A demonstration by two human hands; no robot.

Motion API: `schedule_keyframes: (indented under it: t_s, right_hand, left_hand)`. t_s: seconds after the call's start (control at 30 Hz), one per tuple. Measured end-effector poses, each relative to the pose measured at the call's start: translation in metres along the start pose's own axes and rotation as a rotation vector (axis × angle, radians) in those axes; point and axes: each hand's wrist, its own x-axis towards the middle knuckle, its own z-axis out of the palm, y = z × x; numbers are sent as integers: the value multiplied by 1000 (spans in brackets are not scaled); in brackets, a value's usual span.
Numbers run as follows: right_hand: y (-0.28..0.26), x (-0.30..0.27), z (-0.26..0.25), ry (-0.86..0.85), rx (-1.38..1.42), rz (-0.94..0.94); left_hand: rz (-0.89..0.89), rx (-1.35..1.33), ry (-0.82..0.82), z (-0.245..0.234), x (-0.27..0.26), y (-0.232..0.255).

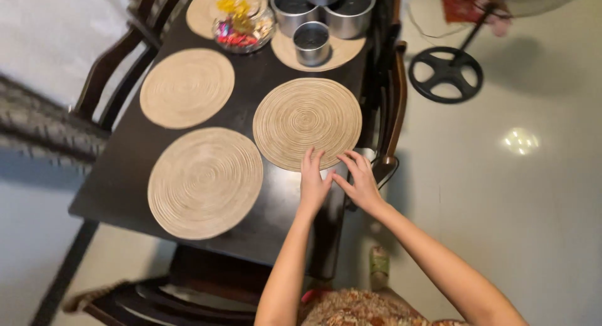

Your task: Tidying a dining table by stacking placemats, moving chairs, and wiping the surface with a cloth.

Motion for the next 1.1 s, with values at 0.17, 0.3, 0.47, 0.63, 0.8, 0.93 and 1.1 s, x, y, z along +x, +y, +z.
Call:
schedule_keyframes:
  t_s: [0.17, 0.3, 0.47, 0.63, 0.8, 0.93, 1.1]
  right_hand:
    - [46, 37, -23, -151, 9, -103]
    - [80, 62, -21, -254, 8, -159]
    - [116, 96, 7, -349, 44, -225]
    - [147, 137, 61, -443, 66, -256]
    - [203, 173, 123, -540, -11, -250]
    - [224, 194, 143, -602, -59, -238]
    - [233, 214, 153, -702, -223, -256]
  left_hand:
    - [-132, 80, 115, 36, 19, 8]
    - [-174, 153, 168, 53, 24, 2]
    - [-341, 223, 187, 51, 45, -22]
    - [-392, 341, 236, 41, 68, -75]
    - [-589, 439, 170, 31, 100, -138]
    - [-687, 492, 142, 18, 120, -167]
    - [-775, 592, 252, 16, 132, -194]
